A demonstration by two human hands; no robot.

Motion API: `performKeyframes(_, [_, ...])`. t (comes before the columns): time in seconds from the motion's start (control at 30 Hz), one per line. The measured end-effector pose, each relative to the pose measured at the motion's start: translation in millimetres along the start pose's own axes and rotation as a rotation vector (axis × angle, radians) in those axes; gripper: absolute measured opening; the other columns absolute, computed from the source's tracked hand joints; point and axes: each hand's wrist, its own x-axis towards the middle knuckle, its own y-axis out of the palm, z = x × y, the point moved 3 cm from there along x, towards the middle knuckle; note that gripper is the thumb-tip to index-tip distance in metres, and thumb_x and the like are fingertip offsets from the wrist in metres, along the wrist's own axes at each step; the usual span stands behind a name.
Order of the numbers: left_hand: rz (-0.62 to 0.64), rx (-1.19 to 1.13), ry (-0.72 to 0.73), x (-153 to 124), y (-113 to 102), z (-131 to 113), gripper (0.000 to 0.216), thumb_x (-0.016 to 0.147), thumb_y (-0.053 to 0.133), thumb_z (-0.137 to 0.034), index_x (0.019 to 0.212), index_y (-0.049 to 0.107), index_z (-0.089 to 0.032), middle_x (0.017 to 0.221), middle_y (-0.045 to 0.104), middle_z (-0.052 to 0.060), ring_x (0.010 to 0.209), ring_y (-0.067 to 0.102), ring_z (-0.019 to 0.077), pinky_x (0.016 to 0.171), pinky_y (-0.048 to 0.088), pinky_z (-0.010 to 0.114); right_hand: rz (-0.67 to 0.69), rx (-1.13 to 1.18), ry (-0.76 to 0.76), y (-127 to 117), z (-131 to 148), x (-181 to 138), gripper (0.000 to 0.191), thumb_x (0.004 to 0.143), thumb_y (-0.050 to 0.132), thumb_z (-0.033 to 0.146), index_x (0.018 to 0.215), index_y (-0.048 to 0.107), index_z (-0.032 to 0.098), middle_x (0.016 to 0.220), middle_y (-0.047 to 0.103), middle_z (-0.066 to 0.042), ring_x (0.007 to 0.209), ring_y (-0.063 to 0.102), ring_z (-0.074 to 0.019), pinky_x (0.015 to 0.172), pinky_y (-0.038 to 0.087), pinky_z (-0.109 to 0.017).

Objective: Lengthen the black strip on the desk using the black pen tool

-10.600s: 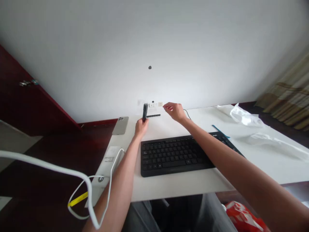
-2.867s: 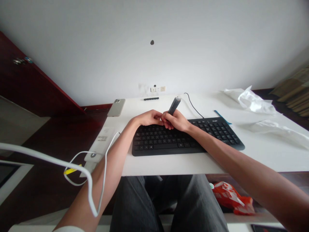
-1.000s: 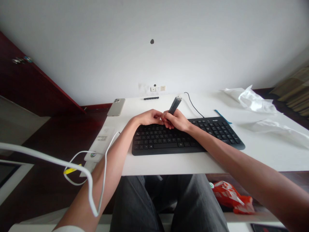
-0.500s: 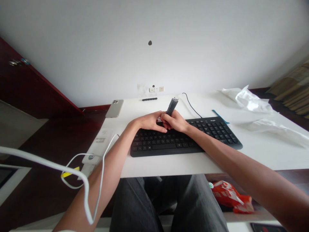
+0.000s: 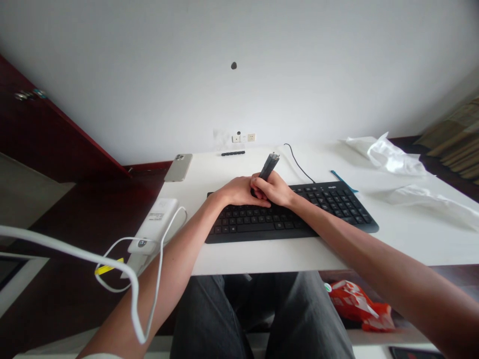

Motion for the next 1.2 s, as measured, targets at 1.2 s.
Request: performKeyframes(1.2, [0.179,-0.186,0.123,-4.8,-33.7,26.2,0.027,0.078,0.076,-0.036,0.097,0.075,-0.017,0.075,0.057,-0.003,0.069,0.049,0.0121,0.068,0.036,0.028,0.084,-0.219,-0.018,-4.6,7.3,1.0,0.034,0.089,0.048,0.027,0.056,0.051,0.019,0.054,0.055,0.0,0.055,0.048,-0.0126,0.058,0.038,-0.028])
